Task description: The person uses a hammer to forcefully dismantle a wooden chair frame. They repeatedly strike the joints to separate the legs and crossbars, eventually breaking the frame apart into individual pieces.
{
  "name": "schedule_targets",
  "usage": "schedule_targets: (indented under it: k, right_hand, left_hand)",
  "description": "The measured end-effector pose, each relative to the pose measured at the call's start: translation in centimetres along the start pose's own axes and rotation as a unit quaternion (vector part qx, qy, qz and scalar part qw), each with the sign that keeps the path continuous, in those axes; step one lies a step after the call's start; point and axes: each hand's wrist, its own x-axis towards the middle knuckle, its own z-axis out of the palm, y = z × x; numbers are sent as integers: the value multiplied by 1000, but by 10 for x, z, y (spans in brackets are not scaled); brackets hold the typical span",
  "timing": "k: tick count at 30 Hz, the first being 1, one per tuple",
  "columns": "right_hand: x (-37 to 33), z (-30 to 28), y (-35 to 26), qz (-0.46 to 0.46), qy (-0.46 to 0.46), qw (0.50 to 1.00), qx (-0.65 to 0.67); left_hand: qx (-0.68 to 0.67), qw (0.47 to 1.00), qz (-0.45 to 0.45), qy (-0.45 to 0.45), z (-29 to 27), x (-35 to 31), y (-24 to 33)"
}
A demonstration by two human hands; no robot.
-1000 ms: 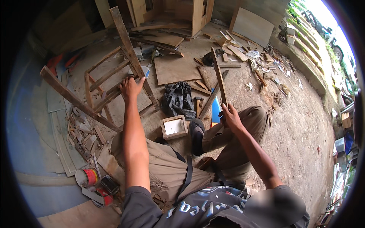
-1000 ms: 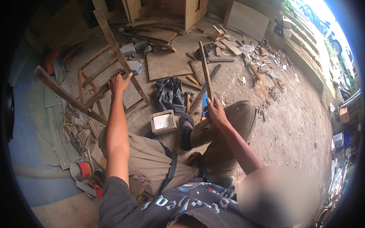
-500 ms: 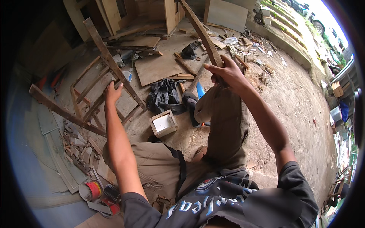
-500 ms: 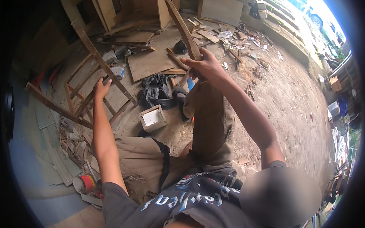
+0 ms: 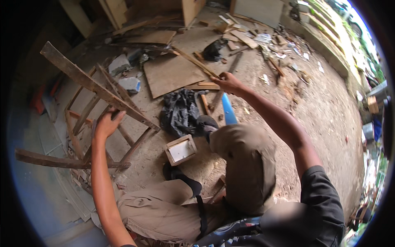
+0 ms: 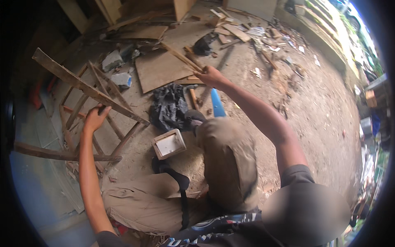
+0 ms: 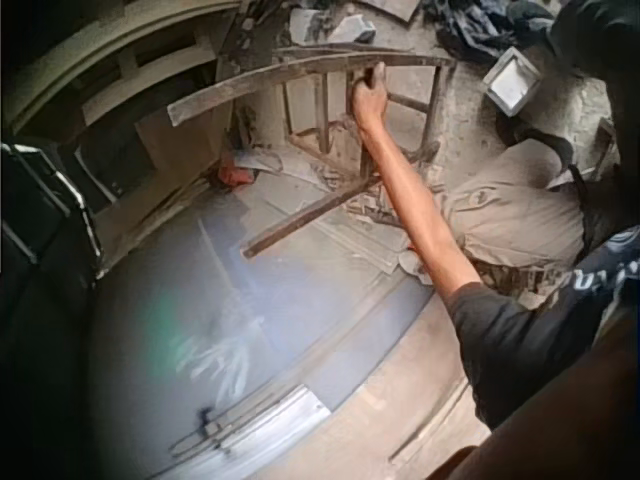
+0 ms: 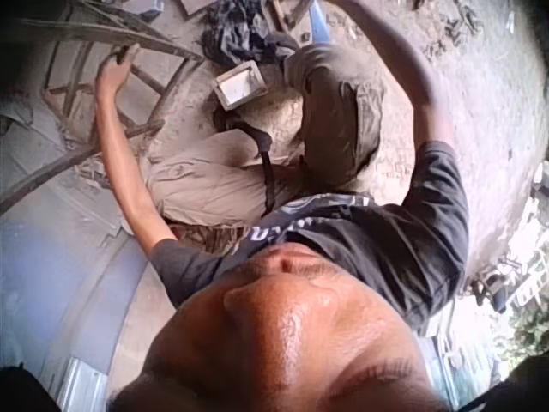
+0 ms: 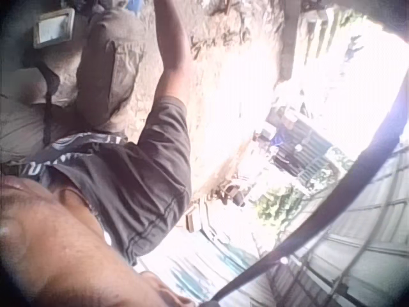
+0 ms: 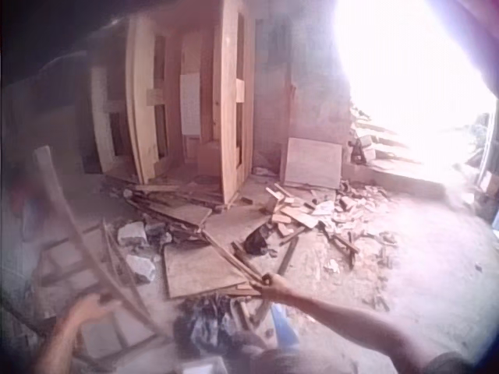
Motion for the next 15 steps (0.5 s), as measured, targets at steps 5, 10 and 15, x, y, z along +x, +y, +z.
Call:
schedule_targets:
  k: [5,10,15]
  right_hand:
    - [121,43,28,3,43,999,27]
    - [242,85,36,-13,60,998,-30]
    - [356,91,60,-7,87,993,-86]
  left_hand:
    - [30,999,-24,18,23,30,10]
    - [76,994,-77,13,26,14,-3]
    - [51,980,-187,-53,21,24,11]
